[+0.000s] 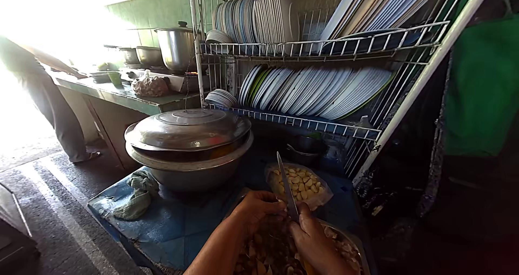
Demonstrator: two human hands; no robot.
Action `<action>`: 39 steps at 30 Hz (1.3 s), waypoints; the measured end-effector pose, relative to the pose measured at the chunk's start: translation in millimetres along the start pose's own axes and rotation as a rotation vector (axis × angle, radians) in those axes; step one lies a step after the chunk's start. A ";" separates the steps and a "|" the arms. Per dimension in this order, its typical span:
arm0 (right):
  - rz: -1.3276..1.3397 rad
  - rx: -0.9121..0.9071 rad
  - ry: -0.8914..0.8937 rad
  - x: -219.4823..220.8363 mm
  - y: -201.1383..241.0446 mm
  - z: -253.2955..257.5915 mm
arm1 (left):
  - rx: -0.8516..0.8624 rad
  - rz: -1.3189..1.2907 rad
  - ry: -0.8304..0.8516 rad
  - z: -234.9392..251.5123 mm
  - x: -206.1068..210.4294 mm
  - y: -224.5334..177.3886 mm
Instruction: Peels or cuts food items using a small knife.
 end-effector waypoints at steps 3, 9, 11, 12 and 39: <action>-0.047 -0.013 -0.002 2.4 0.7 -0.4 | 0.011 0.002 -0.018 0.6 2.4 1.9; -0.161 0.008 -0.070 3.5 7.5 -2.1 | 0.024 0.020 -0.049 0.6 5.0 3.4; -0.177 0.022 -0.093 3.1 7.4 -1.3 | 0.019 0.032 -0.030 0.0 6.9 3.4; -0.174 0.028 -0.098 2.8 6.8 -1.0 | 0.020 0.030 -0.027 0.4 7.8 4.0; -0.143 0.117 -0.118 1.0 3.3 1.8 | 0.001 0.000 0.022 3.6 10.1 9.9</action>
Point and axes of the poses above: each hand's wrist, its own z-axis towards the middle knuckle, its own x-axis out of the palm, y = z × x, the point moved 2 cm from there along z, towards the middle knuckle, and after that the axes turned 1 degree about -y, right-handed, at the moved point
